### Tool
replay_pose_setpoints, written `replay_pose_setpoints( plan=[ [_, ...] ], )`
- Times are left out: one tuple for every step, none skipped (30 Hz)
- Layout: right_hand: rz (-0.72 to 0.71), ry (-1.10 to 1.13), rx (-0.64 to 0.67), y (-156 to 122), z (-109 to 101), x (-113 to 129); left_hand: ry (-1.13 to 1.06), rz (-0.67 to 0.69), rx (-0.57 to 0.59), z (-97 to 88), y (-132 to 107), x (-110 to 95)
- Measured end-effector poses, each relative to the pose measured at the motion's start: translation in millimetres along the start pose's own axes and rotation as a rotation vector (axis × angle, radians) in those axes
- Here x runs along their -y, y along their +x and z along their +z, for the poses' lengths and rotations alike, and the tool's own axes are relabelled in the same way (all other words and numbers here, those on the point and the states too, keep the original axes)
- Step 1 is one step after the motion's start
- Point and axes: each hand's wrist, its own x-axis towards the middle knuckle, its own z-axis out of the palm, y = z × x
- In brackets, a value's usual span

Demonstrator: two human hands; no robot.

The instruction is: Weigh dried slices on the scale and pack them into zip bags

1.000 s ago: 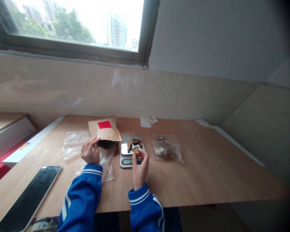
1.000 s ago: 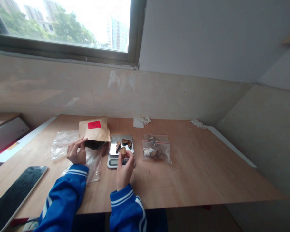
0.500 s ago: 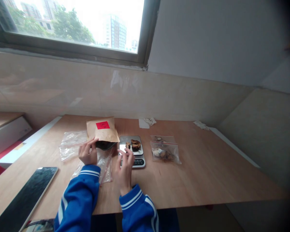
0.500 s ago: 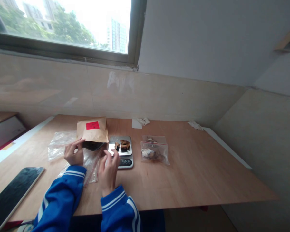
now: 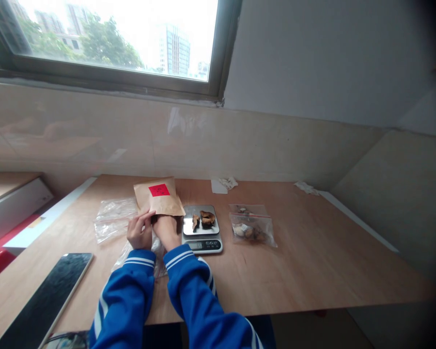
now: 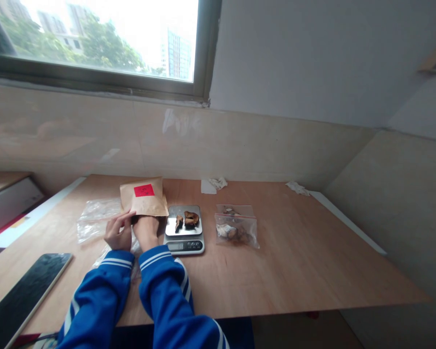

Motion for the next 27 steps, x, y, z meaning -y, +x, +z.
replay_pose_setpoints(
  plan=[
    [0.021,-0.009,0.013,-2,2,-1,0.001,-0.010,-0.005,0.0,0,-1],
    [0.054,-0.023,0.029,-5,4,-1,0.005,-0.023,-0.010,0.0,0,-1],
    [0.090,-0.038,0.043,-8,6,-1,0.009,-0.036,-0.014,-0.1,0,-1],
    [0.123,-0.050,0.052,-12,7,-1,0.012,-0.047,-0.018,-0.2,0,-2],
    [0.149,-0.060,0.057,-15,9,-1,0.015,-0.055,-0.018,-0.4,0,-2],
    [0.168,-0.067,0.062,-18,9,-1,0.017,-0.061,-0.015,-0.5,0,-2],
    [0.180,-0.073,0.059,-21,10,-1,0.021,-0.065,-0.012,-0.7,0,-2],
    [0.183,-0.074,0.046,-24,9,-1,0.024,-0.067,-0.009,-0.8,0,-2],
    [0.183,-0.073,0.024,-27,9,-1,0.027,-0.068,-0.006,-0.9,0,-2],
    [0.179,-0.066,-0.003,-30,8,-1,0.029,-0.069,-0.004,-0.9,0,-2],
    [0.170,-0.056,-0.033,-33,6,-1,0.030,-0.069,-0.004,-0.8,0,-2],
    [0.158,-0.043,-0.064,-37,5,-1,0.030,-0.069,-0.005,-0.7,0,-3],
    [0.142,-0.026,-0.093,-40,3,-1,0.030,-0.070,-0.004,-0.5,0,-3],
    [0.123,-0.006,-0.116,-44,2,-1,0.029,-0.070,-0.005,-0.4,0,-3],
    [0.103,0.020,-0.137,-47,0,0,0.030,-0.071,-0.007,-0.2,0,-3],
    [0.085,0.050,-0.159,-49,-1,0,0.030,-0.069,-0.008,-0.1,0,-4],
    [0.070,0.082,-0.177,-51,-2,0,0.030,-0.068,-0.010,0.0,0,-4],
    [0.061,0.114,-0.190,-53,-3,-1,0.029,-0.067,-0.012,0.0,0,-4],
    [0.059,0.143,-0.197,-54,-3,-1,0.029,-0.068,-0.011,0.0,0,-4],
    [0.063,0.168,-0.201,-55,-3,-1,0.029,-0.071,-0.010,-0.1,0,-4],
    [0.068,0.191,-0.206,-56,-3,-2,0.029,-0.077,-0.007,-0.2,0,-4],
    [0.072,0.213,-0.212,-57,-2,-3,0.029,-0.082,-0.004,-0.2,0,-4],
    [0.075,0.233,-0.218,-58,-2,-4,0.028,-0.086,-0.003,-0.3,0,-4],
    [0.076,0.249,-0.222,-60,-1,-5,0.025,-0.087,-0.001,-0.2,0,-4],
    [0.077,0.260,-0.222,-62,0,-7,0.022,-0.087,-0.001,-0.1,0,-5],
    [0.076,0.266,-0.219,-64,0,-7,0.019,-0.087,-0.001,0.0,0,-5],
    [0.074,0.270,-0.212,-67,0,-8,0.017,-0.088,0.000,0.1,0,-5]
  ],
)
